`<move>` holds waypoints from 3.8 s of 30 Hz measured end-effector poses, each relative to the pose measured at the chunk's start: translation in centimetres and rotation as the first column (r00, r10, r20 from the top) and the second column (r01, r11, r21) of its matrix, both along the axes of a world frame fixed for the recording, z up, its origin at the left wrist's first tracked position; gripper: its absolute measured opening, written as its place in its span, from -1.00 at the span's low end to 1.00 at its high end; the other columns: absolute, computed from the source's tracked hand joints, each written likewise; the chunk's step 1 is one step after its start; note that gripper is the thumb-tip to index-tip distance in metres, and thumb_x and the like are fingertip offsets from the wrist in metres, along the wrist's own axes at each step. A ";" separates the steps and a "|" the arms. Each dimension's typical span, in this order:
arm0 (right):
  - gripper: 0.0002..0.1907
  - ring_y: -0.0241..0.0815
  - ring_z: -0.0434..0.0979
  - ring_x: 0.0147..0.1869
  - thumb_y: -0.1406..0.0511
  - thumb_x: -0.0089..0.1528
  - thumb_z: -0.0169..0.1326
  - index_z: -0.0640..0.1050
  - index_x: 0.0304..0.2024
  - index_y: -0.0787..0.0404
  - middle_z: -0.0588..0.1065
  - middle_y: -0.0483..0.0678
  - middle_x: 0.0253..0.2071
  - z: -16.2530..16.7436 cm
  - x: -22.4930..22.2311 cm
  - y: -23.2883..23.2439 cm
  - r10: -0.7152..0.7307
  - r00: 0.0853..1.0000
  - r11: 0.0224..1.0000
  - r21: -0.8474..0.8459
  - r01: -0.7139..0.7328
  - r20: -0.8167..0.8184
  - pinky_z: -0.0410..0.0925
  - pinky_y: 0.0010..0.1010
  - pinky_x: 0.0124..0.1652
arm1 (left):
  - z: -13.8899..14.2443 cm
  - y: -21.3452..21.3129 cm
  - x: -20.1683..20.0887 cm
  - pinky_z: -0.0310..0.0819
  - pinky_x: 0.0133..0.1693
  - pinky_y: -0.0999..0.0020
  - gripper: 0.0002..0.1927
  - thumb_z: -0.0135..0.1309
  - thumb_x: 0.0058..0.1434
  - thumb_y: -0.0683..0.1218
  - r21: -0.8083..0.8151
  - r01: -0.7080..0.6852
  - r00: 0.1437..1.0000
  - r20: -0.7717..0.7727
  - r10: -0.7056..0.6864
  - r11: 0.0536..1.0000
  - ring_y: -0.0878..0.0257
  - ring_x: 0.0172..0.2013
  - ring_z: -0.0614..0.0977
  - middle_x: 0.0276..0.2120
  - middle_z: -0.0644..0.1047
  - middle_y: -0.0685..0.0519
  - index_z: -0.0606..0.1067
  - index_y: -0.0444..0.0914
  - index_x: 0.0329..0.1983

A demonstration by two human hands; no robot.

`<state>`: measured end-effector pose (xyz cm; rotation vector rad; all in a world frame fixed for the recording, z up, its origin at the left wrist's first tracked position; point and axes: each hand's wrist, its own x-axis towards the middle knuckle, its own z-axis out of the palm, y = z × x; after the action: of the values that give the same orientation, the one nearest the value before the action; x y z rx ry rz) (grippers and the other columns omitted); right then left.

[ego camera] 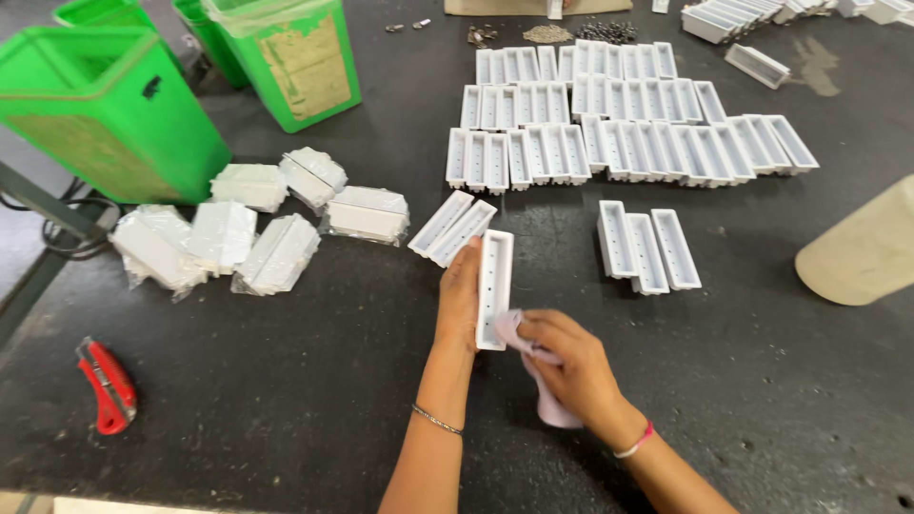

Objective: The person wipes the surfaces of small white plastic trays with a cloth, occasionally applying liquid from a bottle. The person handles the trays one at a time, wiping each side and placing them back on the table.

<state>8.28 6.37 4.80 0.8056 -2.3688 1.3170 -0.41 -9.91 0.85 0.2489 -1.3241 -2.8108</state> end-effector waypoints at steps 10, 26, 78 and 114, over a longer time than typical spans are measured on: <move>-0.71 -0.24 0.63 -0.06 0.41 0.15 0.19 0.60 -0.06 0.30 0.59 -0.04 -0.06 0.5 -0.9 1.3 -0.053 0.967 0.971 -0.211 0.108 0.250 0.50 -0.44 -0.12 | 0.5 -0.7 -0.1 0.30 -0.46 0.54 -0.65 0.00 0.47 0.11 -0.068 -0.228 0.967 -0.128 0.218 0.971 0.51 -0.48 0.40 -0.46 0.45 0.22 0.55 -0.27 -0.17; -0.83 -0.20 0.59 -0.17 0.42 0.24 0.16 0.60 -0.11 0.33 0.54 -0.02 -0.18 2.0 -1.9 5.6 -0.500 0.865 0.835 -0.242 0.493 0.038 0.40 -0.44 -0.15 | 1.4 10.6 3.6 0.48 -0.18 0.51 -0.74 0.00 0.44 0.00 -0.432 -0.116 0.940 -0.339 -0.042 0.895 0.45 -0.28 0.53 -0.29 0.58 0.13 0.52 -0.31 -0.12; -0.65 0.02 0.63 -0.13 0.50 0.02 0.24 0.55 -0.13 0.25 0.53 0.00 -0.09 0.9 2.1 -1.9 -0.138 0.990 0.989 0.054 0.138 0.001 0.48 -0.32 -0.17 | 1.7 0.2 3.0 0.39 -0.14 0.46 -0.64 -0.16 0.54 0.09 -0.139 -0.669 0.731 -0.303 0.611 0.731 0.42 -0.24 0.42 -0.26 0.44 0.13 0.43 -0.30 -0.14; -0.81 -0.14 0.59 -0.17 0.39 0.25 0.20 0.59 -0.09 0.31 0.53 0.00 -0.20 0.5 -0.4 0.5 -0.441 0.897 0.890 -0.121 0.439 0.012 0.38 -0.40 -0.13 | 0.5 -1.4 2.7 0.43 -0.49 0.51 -0.58 -0.11 0.48 0.19 0.267 -0.178 0.937 -0.247 0.246 0.947 0.42 -0.50 0.51 -0.37 0.50 0.13 0.43 -0.22 0.09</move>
<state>7.93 6.89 5.31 0.2151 -2.2501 1.2327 2.34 -11.30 1.34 -0.0021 -0.8438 -2.6919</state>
